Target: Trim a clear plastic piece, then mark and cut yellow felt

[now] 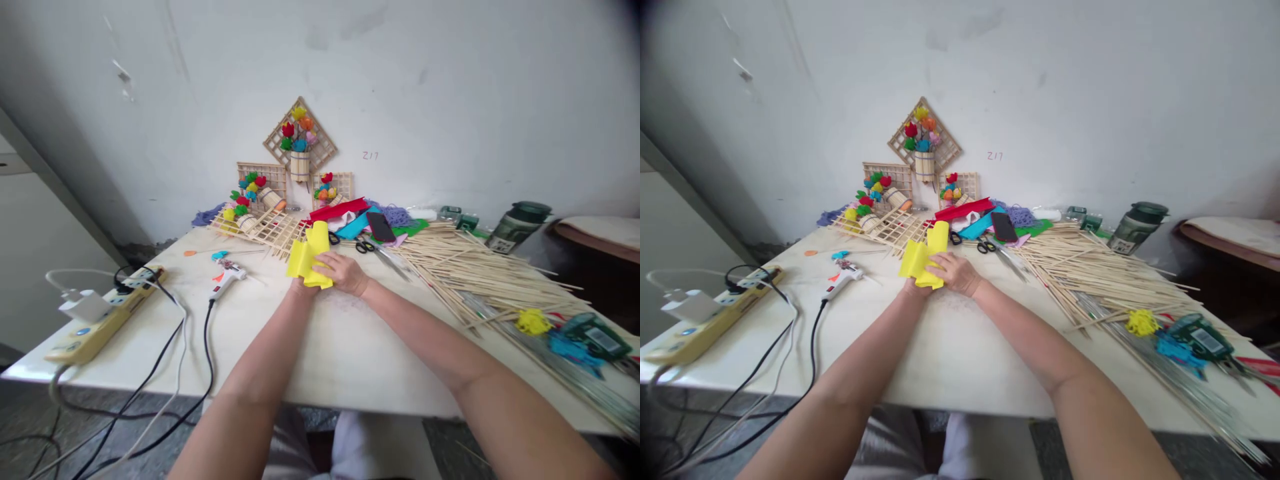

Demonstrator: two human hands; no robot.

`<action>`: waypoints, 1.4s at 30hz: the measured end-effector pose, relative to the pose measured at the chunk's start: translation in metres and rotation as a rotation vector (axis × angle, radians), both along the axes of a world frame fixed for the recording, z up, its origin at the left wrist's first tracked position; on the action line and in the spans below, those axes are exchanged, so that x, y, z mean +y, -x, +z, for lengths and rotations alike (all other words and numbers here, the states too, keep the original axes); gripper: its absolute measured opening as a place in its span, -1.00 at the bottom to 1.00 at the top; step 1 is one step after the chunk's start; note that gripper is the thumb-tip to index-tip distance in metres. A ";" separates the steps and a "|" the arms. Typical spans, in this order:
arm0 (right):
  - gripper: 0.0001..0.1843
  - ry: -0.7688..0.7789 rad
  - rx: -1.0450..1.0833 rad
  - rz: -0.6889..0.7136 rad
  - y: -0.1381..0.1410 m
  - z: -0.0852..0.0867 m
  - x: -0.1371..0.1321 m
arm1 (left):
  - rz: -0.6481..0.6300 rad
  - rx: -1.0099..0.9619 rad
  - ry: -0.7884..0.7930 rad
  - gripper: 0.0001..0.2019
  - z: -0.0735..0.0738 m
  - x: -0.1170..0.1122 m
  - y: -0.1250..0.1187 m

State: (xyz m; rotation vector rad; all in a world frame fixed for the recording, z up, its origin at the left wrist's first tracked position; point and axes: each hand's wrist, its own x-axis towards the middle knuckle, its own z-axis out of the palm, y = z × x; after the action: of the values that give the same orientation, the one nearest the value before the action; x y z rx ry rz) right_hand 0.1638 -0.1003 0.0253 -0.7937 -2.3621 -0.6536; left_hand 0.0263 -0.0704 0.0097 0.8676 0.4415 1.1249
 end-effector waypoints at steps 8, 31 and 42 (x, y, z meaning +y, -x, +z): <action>-0.35 0.200 0.118 0.097 0.002 -0.012 -0.024 | -0.221 -0.015 0.256 -0.57 0.007 0.001 0.000; -0.64 0.811 1.493 -0.273 0.022 -0.013 -0.031 | 0.211 0.120 -0.121 -0.47 0.010 -0.034 0.009; -0.71 0.734 1.853 -0.211 -0.009 -0.014 -0.016 | 0.120 0.126 -0.078 -0.37 0.013 -0.026 0.018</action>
State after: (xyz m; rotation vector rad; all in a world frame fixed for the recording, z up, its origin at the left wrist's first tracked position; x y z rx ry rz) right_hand 0.1732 -0.1161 0.0113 -1.1335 -0.6750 0.7640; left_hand 0.0082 -0.0968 0.0230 0.9939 0.5627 1.2078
